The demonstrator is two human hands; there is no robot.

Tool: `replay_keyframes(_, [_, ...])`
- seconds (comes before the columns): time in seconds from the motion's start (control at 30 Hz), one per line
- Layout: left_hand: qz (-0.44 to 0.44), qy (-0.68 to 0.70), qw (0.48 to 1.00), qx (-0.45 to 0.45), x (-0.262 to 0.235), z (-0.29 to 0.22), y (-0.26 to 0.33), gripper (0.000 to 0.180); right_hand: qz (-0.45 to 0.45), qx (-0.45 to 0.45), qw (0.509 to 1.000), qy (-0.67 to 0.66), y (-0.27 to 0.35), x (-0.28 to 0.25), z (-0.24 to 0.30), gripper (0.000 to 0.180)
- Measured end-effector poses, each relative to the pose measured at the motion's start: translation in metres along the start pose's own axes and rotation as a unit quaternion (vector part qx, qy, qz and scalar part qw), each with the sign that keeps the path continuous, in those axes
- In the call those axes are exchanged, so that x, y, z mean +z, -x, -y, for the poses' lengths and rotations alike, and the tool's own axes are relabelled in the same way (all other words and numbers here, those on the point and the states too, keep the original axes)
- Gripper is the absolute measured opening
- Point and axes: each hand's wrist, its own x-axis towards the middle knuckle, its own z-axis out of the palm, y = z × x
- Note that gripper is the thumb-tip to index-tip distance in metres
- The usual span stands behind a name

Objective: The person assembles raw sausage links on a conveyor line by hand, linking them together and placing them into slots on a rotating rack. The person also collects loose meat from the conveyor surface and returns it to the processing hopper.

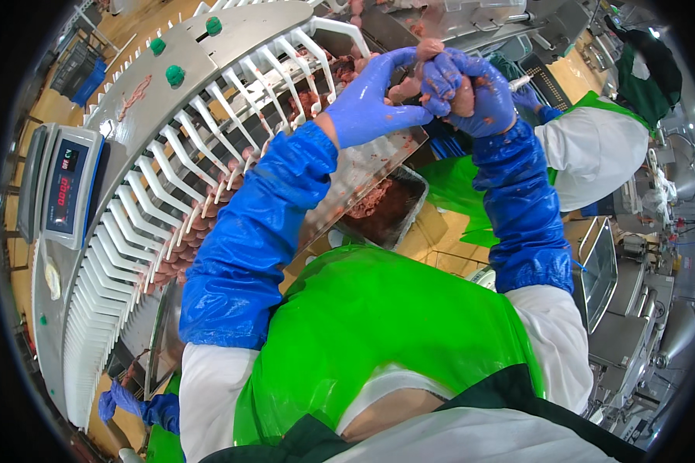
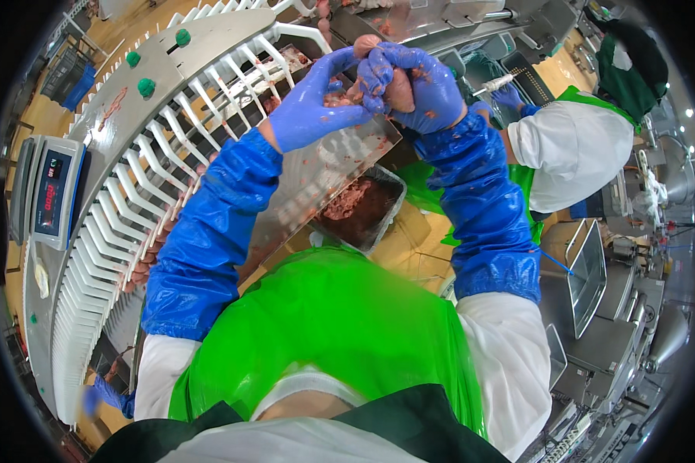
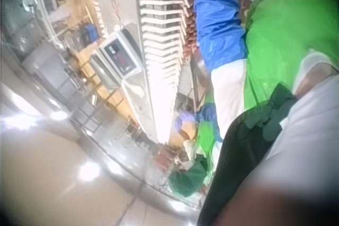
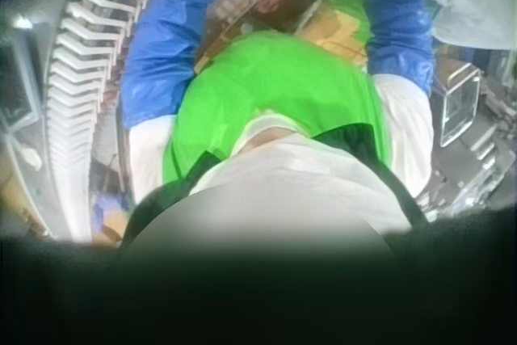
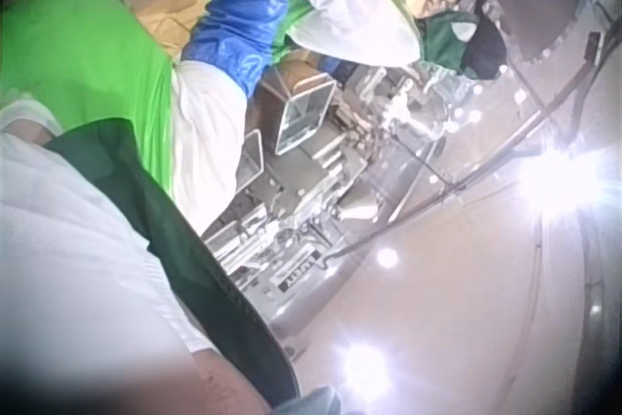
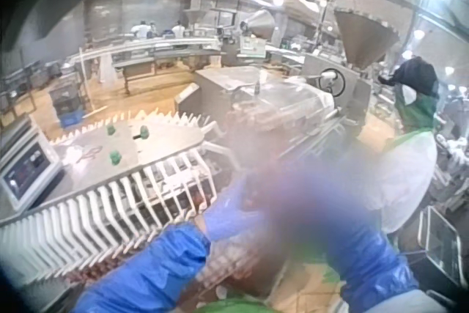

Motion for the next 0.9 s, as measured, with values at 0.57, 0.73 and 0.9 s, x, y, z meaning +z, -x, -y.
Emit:
replay_keyframes(0.57, [0.094, 0.338, 0.896, -0.271, 0.018, 0.054, 0.113, 0.026, -0.065, -0.024, 0.510, 0.857, 0.026, -0.085, -0.149, 0.022])
replay_keyframes(0.73, [0.022, 0.318, 0.896, -0.308, 0.011, 0.061, 0.151, 0.028, -0.060, 0.129, 0.476, 0.868, -0.010, -0.088, -0.199, 0.037])
replay_keyframes(0.9, [-0.021, 0.279, 0.888, -0.365, 0.006, 0.076, 0.167, 0.025, -0.089, 0.155, 0.381, 0.907, -0.032, -0.104, -0.220, 0.027])
